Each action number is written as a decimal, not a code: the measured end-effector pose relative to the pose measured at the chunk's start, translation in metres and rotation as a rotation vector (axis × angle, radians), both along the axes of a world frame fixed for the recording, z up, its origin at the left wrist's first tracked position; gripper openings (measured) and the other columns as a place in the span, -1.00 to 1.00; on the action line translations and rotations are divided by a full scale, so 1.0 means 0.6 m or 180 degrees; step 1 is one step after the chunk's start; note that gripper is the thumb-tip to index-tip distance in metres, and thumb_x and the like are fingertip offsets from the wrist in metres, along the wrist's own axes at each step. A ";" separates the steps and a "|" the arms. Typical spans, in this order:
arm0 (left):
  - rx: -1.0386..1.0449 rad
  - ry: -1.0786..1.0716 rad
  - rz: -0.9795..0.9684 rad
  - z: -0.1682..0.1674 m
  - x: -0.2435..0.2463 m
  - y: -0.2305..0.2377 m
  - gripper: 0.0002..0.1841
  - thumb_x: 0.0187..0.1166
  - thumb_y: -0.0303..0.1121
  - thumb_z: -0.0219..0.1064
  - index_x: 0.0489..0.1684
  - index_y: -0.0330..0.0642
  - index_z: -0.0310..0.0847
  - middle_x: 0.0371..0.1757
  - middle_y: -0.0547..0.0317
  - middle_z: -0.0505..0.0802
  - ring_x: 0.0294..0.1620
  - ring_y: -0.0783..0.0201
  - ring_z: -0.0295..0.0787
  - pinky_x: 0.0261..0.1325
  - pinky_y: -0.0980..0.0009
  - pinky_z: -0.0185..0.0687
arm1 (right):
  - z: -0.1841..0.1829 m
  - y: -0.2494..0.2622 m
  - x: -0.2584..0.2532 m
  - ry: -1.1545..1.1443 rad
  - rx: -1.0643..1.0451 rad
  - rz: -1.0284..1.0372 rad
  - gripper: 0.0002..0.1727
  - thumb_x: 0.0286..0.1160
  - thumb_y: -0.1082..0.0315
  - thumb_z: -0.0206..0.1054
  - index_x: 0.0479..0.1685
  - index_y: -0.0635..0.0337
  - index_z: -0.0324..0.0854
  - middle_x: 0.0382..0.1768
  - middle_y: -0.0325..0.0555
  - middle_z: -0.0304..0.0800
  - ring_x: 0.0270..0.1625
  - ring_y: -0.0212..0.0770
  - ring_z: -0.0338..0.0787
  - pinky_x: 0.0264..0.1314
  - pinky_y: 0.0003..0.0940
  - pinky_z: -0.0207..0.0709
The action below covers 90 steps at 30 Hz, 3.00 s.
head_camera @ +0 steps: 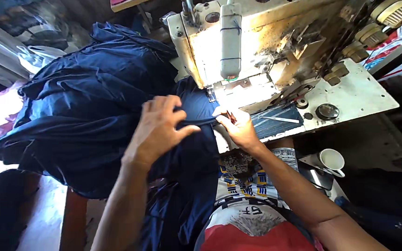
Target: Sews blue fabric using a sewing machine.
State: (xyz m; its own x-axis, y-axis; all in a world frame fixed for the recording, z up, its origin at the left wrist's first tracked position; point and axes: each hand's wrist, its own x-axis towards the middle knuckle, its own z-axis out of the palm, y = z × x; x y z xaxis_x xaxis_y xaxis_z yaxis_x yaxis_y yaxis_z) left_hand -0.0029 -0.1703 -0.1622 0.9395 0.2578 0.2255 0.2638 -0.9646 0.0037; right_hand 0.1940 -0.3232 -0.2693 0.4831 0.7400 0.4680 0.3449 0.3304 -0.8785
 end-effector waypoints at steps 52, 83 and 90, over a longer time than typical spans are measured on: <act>0.0078 -0.1026 -0.0311 -0.064 0.074 0.004 -0.80 0.52 -0.56 0.19 -0.21 -0.13 0.75 0.33 0.08 0.75 0.39 0.00 0.62 0.52 -0.06 0.36 | 0.009 -0.013 -0.012 0.0068 -0.0179 -0.0110 -0.85 0.61 0.47 0.35 0.01 0.17 0.78 -0.13 -0.18 0.85 -0.29 -0.38 0.74 -0.24 -0.44 0.68; 0.0072 -0.0536 -0.0811 -0.121 -0.006 -0.096 -0.68 0.49 -0.29 0.42 0.21 0.08 0.78 0.49 0.08 0.68 0.54 -0.04 0.53 0.73 -0.35 0.03 | -0.008 -0.157 -0.043 -0.0633 -0.0021 0.0720 -0.83 0.66 0.44 0.34 0.02 0.31 0.80 0.08 -0.05 0.87 0.19 -0.25 0.84 0.35 -0.30 0.75; 0.0364 -0.0390 -0.0417 -0.085 -0.019 -0.106 -0.89 0.51 -0.49 0.30 -0.32 -0.11 0.74 0.09 0.15 0.86 0.24 0.00 0.73 0.66 -0.37 0.11 | -0.014 -0.163 -0.052 -0.0346 -0.0140 0.0476 -0.83 0.67 0.41 0.34 -0.01 0.30 0.80 0.03 -0.08 0.88 0.10 -0.32 0.85 0.21 -0.40 0.77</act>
